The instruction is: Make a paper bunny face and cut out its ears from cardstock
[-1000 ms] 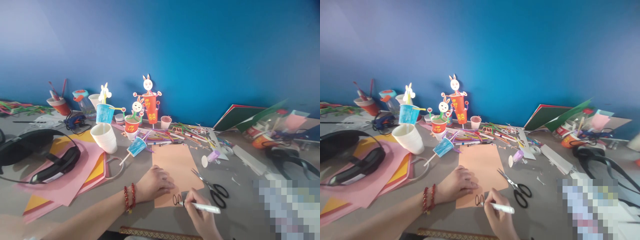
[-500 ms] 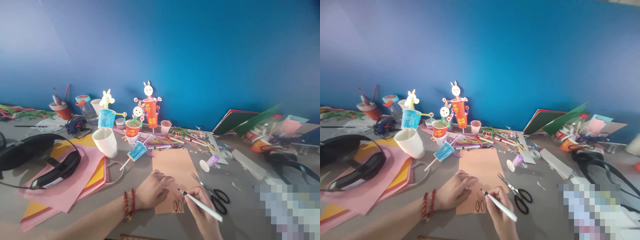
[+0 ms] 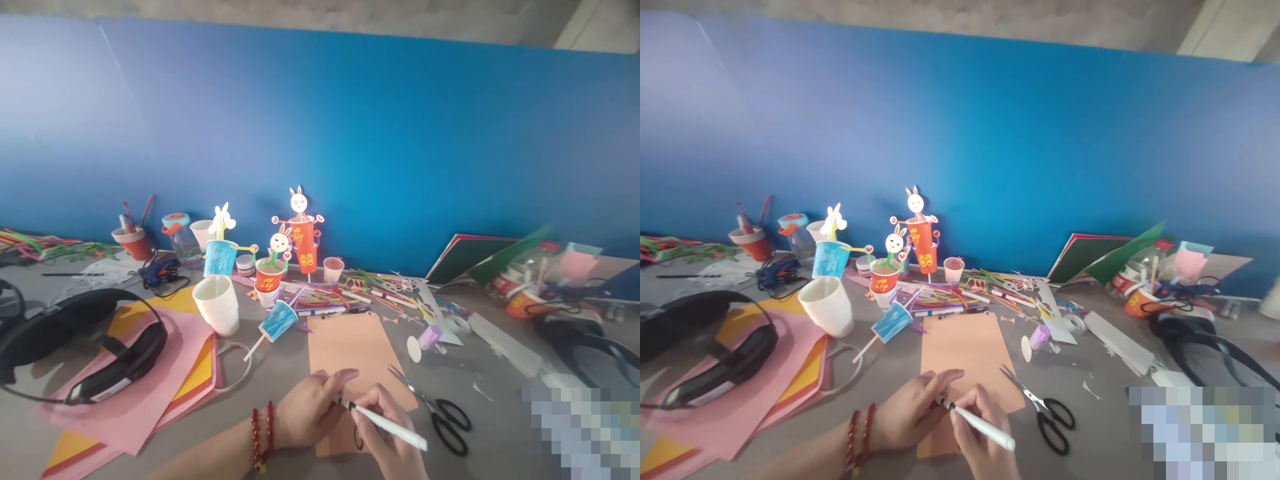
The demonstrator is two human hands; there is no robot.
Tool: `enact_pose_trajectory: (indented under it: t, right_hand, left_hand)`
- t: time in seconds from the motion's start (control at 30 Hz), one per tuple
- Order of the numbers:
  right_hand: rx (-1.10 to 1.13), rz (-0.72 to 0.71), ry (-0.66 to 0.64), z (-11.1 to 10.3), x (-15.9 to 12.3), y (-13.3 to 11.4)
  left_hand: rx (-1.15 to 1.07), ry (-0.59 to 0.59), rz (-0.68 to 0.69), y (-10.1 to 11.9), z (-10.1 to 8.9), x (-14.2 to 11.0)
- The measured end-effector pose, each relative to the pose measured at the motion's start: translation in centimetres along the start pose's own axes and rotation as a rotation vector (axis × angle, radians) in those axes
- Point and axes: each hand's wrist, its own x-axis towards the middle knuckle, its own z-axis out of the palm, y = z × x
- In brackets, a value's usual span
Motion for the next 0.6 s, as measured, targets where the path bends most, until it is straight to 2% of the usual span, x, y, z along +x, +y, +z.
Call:
enact_pose_trajectory:
  t: [0.2, 0.33, 0.4, 0.5, 0.6]
  right_hand:
    - [0.061, -0.024, -0.004, 0.7, 1.0, -1.0]
    - [0.216, 0.108, -0.044, 1.6, 1.1, -0.8]
    - [0.311, 0.164, -0.012, 2.5, 1.1, -0.5]
    - [0.433, 0.163, 0.081, 4.1, 1.6, 0.1]
    - [0.438, 0.119, 0.118, 5.5, 2.6, 0.7]
  left_hand:
    - [-0.083, 0.056, 0.006, 0.4, -0.1, -0.2]
    - [-0.126, 0.114, -0.079, 0.8, -0.3, -0.4]
    - [-0.157, 0.134, -0.133, 1.0, -0.2, -0.5]
    - [-0.324, 0.187, -0.166, 0.8, -0.2, -0.7]
    - [-0.646, 0.334, -0.210, 0.0, -0.3, -0.7]
